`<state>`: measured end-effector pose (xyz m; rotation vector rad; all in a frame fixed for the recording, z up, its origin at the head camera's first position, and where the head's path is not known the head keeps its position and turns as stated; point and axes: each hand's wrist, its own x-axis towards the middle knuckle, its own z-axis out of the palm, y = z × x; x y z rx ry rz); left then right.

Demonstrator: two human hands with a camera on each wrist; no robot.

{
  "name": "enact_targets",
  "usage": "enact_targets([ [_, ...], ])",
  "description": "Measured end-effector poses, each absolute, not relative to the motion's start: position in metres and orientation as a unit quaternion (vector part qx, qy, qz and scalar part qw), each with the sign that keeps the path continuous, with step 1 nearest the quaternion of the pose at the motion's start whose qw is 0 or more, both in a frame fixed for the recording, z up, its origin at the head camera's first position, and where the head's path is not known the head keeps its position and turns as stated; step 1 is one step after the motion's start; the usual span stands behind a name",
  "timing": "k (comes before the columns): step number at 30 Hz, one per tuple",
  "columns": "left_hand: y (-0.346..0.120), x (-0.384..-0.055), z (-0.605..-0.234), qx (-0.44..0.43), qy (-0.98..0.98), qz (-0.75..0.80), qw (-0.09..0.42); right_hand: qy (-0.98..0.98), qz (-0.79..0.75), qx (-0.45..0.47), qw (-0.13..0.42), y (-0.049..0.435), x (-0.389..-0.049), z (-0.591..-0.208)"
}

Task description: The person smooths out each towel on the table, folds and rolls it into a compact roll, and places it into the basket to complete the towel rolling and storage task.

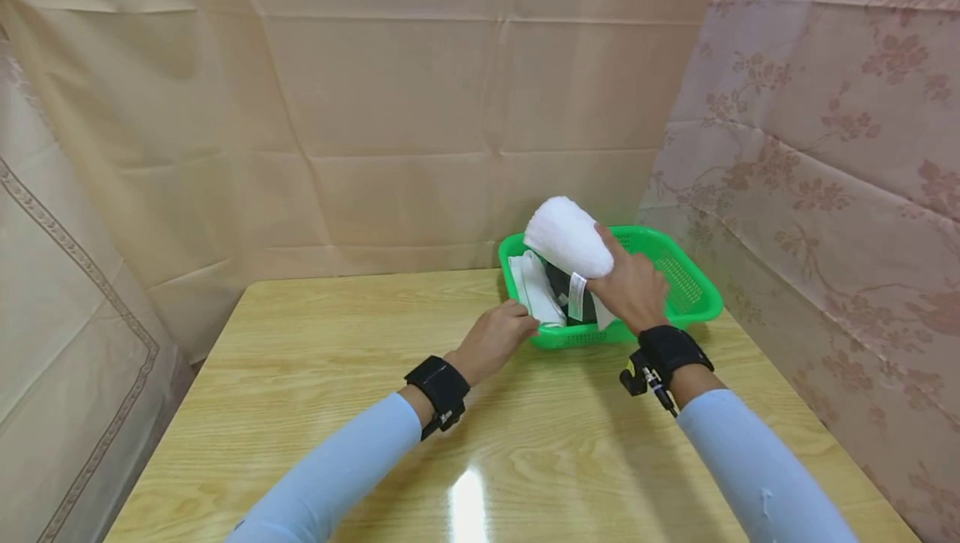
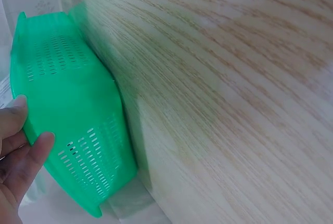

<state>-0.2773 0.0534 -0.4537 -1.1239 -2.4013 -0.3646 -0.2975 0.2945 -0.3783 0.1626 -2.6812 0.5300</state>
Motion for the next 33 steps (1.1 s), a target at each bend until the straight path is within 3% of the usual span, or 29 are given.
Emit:
enact_targets([
  [7, 0.052, -0.279, -0.456, -0.408, -0.875, -0.132, 0.225, -0.954, 0.188, 0.050, 0.228, 0.308, -0.298, -0.383],
  [33, 0.053, -0.279, -0.455, -0.416, -0.871, -0.124, 0.230, -0.952, 0.203, 0.004, 0.228, 0.337, -0.301, -0.398],
])
